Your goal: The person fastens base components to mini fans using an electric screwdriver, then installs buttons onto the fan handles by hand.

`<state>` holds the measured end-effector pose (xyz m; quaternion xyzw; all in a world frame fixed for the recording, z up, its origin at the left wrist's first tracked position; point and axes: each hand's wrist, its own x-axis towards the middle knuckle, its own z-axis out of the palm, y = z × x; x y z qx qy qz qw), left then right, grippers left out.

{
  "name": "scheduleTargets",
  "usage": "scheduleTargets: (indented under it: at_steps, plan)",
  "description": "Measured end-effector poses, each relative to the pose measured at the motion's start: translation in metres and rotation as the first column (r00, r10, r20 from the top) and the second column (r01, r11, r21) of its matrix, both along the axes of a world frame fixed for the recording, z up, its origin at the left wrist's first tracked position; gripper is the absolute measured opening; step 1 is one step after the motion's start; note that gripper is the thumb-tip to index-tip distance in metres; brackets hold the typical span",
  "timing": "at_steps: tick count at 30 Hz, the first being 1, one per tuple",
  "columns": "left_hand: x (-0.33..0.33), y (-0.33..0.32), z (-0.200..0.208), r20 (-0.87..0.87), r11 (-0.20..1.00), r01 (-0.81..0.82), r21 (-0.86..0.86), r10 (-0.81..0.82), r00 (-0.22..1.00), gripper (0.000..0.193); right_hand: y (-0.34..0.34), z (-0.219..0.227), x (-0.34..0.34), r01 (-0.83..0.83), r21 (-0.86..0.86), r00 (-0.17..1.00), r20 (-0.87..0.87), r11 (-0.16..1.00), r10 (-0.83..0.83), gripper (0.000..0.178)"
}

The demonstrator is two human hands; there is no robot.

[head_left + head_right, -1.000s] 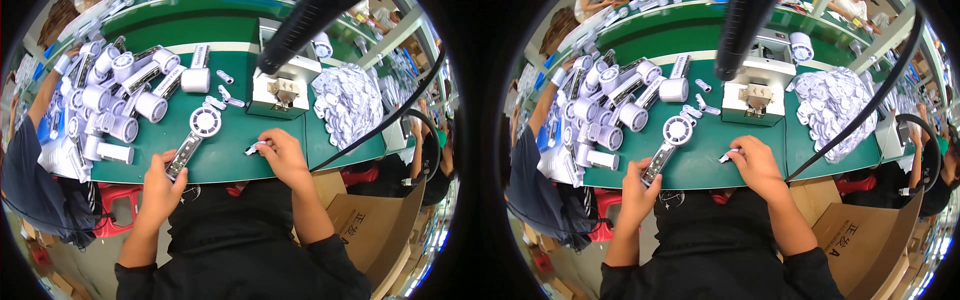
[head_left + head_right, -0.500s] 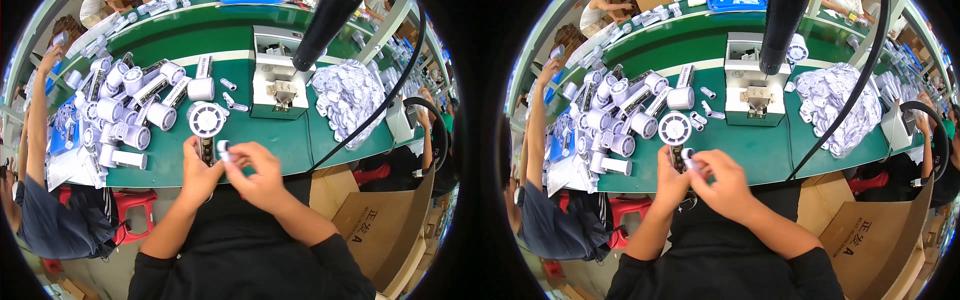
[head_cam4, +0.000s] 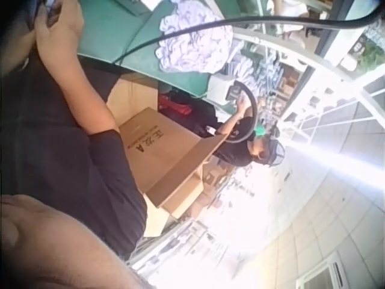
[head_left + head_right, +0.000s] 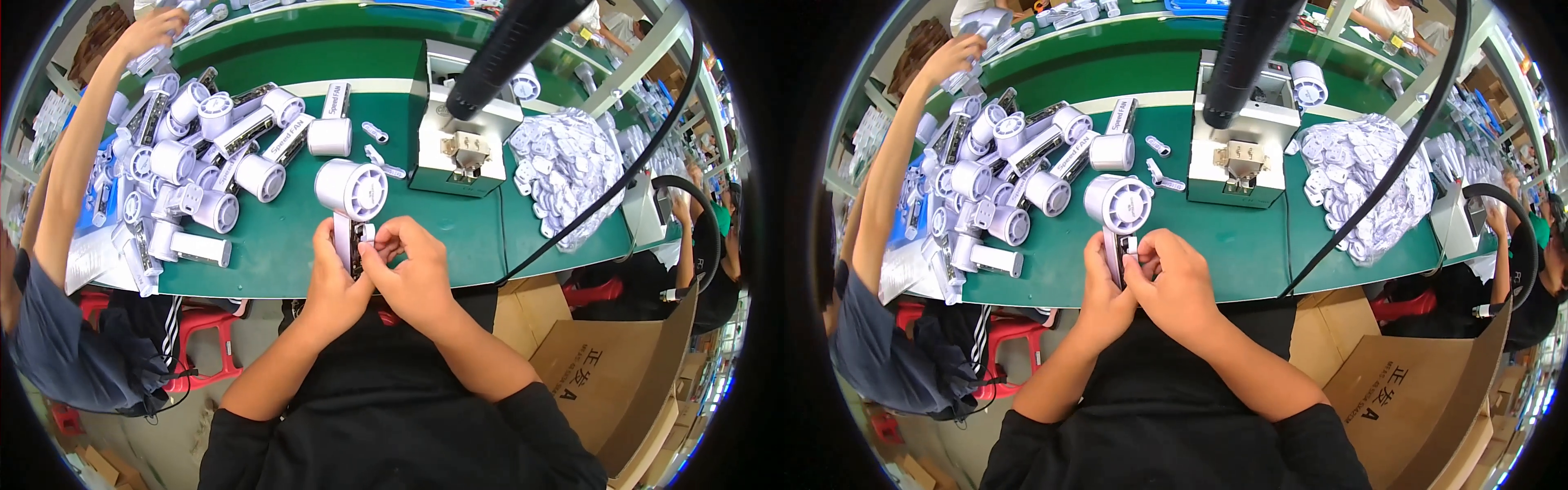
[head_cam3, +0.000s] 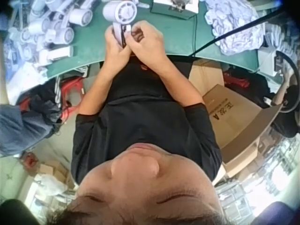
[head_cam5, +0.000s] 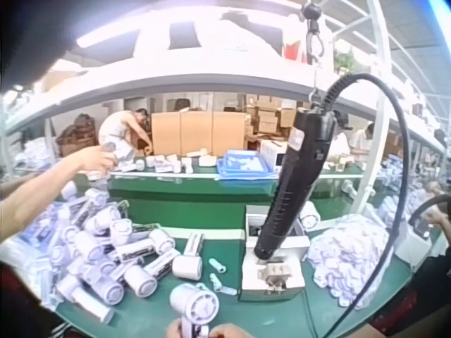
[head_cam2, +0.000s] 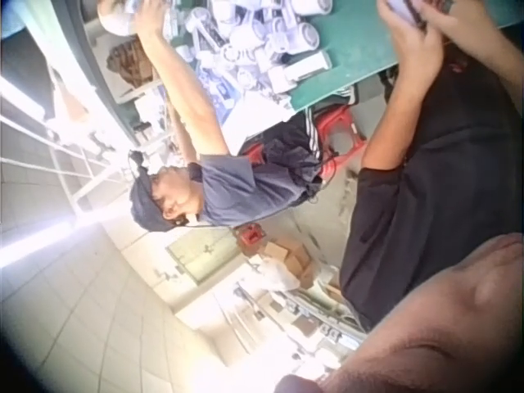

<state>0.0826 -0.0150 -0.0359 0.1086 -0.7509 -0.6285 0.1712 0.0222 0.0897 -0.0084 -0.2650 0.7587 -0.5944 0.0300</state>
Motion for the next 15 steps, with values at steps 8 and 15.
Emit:
scheduleTargets:
  at_steps: [8, 15]
  plan:
    - [-0.002, -0.001, -0.013, 0.024, 0.996, 0.022, 0.082, -0.024, 0.999, 0.061, 0.003, 0.0, -0.002, 0.017, 0.044, 0.999, -0.035, 0.999, -0.016, 0.013]
    - [-0.002, 0.002, 0.0, 0.026, 0.976, 0.013, -0.217, -0.007, 1.0, 0.06, 0.004, 0.0, -0.01, 0.019, 0.102, 0.978, -0.207, 0.995, 0.002, 0.01]
